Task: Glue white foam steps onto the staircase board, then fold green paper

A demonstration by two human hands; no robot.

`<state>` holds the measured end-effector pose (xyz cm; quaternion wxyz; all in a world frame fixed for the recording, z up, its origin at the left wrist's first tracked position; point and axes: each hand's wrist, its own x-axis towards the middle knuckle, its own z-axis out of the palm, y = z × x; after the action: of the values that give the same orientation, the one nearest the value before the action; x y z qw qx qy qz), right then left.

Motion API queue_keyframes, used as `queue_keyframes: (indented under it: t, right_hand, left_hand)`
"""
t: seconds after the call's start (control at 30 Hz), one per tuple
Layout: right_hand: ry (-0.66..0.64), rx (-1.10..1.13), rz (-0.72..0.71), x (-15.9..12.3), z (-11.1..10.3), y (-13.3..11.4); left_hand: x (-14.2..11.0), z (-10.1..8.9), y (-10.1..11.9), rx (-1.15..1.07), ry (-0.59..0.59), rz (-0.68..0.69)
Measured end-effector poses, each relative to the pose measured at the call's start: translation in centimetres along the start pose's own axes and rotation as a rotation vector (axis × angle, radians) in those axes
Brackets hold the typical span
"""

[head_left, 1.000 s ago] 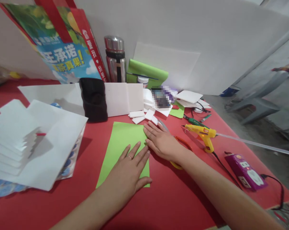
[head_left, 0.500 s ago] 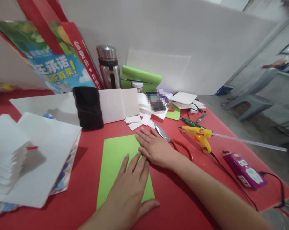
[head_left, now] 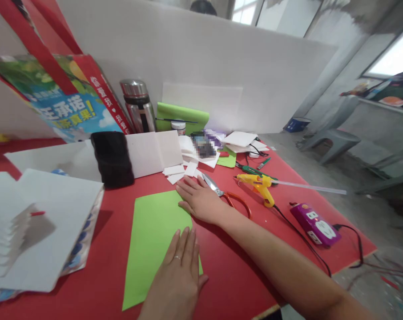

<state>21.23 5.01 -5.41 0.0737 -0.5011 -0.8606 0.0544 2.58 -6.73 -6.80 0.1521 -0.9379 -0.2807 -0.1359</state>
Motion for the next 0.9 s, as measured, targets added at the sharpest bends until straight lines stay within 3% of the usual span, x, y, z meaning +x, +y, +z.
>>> queue_keyframes:
  t: [0.13,0.23,0.3,0.4,0.47,0.53,0.63,0.7,0.8,0.9]
  right_hand:
    - [-0.001,0.012,-0.004,0.2,0.2,0.2]
    - [-0.01,-0.006,-0.005,0.1,-0.8,-0.4]
    - [0.004,-0.039,-0.025,-1.0,-2.7,-1.2]
    - [0.032,-0.093,-0.082,-5.2,-6.4,-2.6]
    - [-0.029,-0.115,-0.057,-9.8,-8.2,-3.0]
    - [-0.037,-0.145,0.03,-15.0,-8.7,-2.2]
    - [0.168,-0.237,0.152,-21.7,-7.4,1.5]
    - [0.283,-0.249,0.254,-24.1,-6.3,5.3]
    - [0.325,-0.234,0.378,-23.9,-5.8,10.9]
    - [0.241,-0.177,0.44,-20.8,-6.1,14.9]
  left_hand:
    - [-1.1,-1.2,0.9,-0.059,0.082,0.03]
    - [-0.3,-2.1,-0.3,-0.088,0.021,0.097]
    - [0.7,-1.9,-1.6,-0.053,-0.035,0.053]
    - [1.8,-0.4,-3.4,-0.04,-0.109,-0.048]
    - [1.8,0.8,-4.0,-0.06,-0.154,-0.089]
    - [1.4,1.8,-4.1,-0.098,-0.172,-0.12]
    - [1.0,2.4,-3.9,-0.16,-0.179,-0.151]
    - [1.0,2.3,-3.9,-0.193,-0.18,-0.157]
    - [1.3,1.7,-4.2,-0.223,-0.154,-0.144]
    - [1.5,0.7,-4.7,-0.254,-0.12,-0.096]
